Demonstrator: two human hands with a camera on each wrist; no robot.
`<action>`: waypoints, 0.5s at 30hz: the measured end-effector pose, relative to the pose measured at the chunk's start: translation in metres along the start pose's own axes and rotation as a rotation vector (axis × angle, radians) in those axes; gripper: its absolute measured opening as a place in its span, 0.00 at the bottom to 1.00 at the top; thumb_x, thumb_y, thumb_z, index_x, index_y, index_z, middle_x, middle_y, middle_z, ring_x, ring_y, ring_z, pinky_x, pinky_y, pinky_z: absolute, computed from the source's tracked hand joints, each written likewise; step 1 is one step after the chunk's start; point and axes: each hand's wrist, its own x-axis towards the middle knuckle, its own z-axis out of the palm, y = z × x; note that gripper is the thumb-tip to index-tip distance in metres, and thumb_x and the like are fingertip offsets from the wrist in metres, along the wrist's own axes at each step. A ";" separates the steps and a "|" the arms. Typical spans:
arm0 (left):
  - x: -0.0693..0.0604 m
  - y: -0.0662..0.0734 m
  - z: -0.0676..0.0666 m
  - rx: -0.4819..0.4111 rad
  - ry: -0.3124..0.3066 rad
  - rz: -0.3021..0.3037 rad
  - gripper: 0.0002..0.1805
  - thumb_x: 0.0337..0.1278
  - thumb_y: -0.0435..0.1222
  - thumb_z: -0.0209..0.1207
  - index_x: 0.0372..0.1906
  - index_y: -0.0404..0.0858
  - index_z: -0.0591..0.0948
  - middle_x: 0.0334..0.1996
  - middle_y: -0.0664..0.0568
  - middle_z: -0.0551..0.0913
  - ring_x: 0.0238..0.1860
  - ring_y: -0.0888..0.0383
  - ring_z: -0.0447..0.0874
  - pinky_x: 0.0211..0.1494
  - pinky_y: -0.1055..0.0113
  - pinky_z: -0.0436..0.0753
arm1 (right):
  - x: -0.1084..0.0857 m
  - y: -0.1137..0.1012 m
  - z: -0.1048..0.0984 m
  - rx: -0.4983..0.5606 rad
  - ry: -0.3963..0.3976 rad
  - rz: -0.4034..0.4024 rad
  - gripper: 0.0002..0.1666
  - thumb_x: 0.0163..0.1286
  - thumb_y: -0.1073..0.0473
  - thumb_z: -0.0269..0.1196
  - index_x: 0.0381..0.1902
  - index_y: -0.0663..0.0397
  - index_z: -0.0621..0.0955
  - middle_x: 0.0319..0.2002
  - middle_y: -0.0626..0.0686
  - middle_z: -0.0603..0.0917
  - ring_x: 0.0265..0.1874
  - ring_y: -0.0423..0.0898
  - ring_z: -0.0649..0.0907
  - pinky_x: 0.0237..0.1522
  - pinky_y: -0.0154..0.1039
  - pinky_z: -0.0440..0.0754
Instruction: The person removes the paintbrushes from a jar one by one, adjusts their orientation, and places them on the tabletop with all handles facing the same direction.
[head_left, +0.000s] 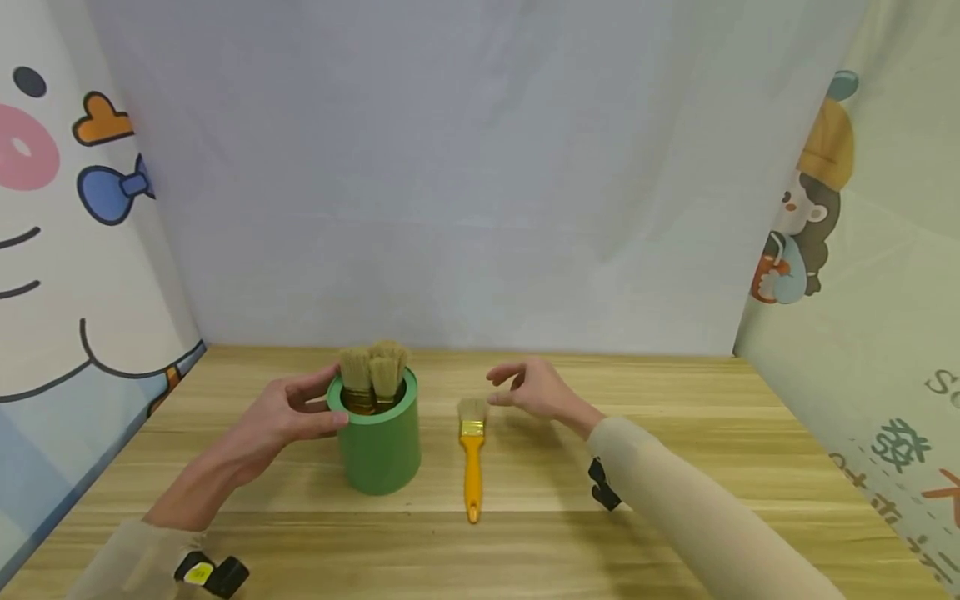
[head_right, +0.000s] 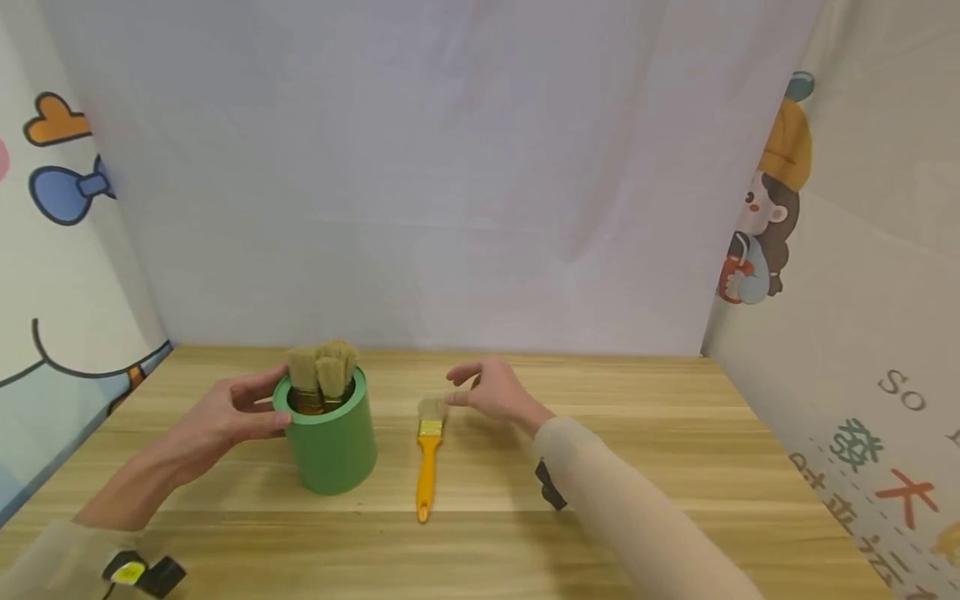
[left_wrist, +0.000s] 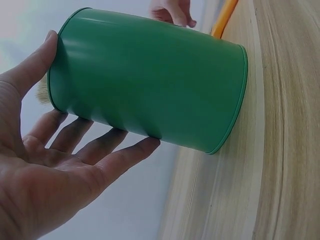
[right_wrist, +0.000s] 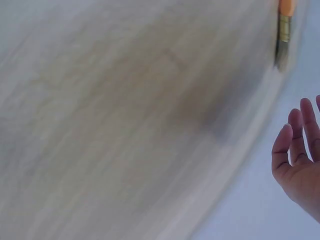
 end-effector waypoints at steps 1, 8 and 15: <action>0.000 0.000 0.000 0.000 0.002 -0.002 0.46 0.71 0.31 0.66 0.84 0.32 0.52 0.81 0.33 0.55 0.74 0.31 0.62 0.59 0.60 0.85 | 0.000 -0.002 -0.002 0.008 0.002 -0.009 0.22 0.69 0.60 0.74 0.58 0.64 0.87 0.52 0.62 0.88 0.39 0.48 0.82 0.37 0.39 0.82; 0.000 0.001 -0.001 -0.002 -0.004 0.009 0.46 0.70 0.31 0.66 0.84 0.33 0.53 0.81 0.33 0.56 0.74 0.30 0.62 0.59 0.60 0.85 | -0.002 -0.016 -0.009 0.044 0.027 -0.075 0.21 0.69 0.59 0.74 0.58 0.59 0.88 0.46 0.54 0.91 0.37 0.47 0.84 0.35 0.39 0.82; -0.001 0.001 -0.001 0.001 -0.006 0.005 0.46 0.71 0.31 0.66 0.84 0.33 0.53 0.81 0.34 0.55 0.75 0.30 0.61 0.59 0.60 0.85 | -0.008 -0.031 -0.011 0.076 0.016 -0.121 0.19 0.70 0.60 0.74 0.57 0.57 0.89 0.42 0.49 0.91 0.39 0.48 0.86 0.38 0.41 0.85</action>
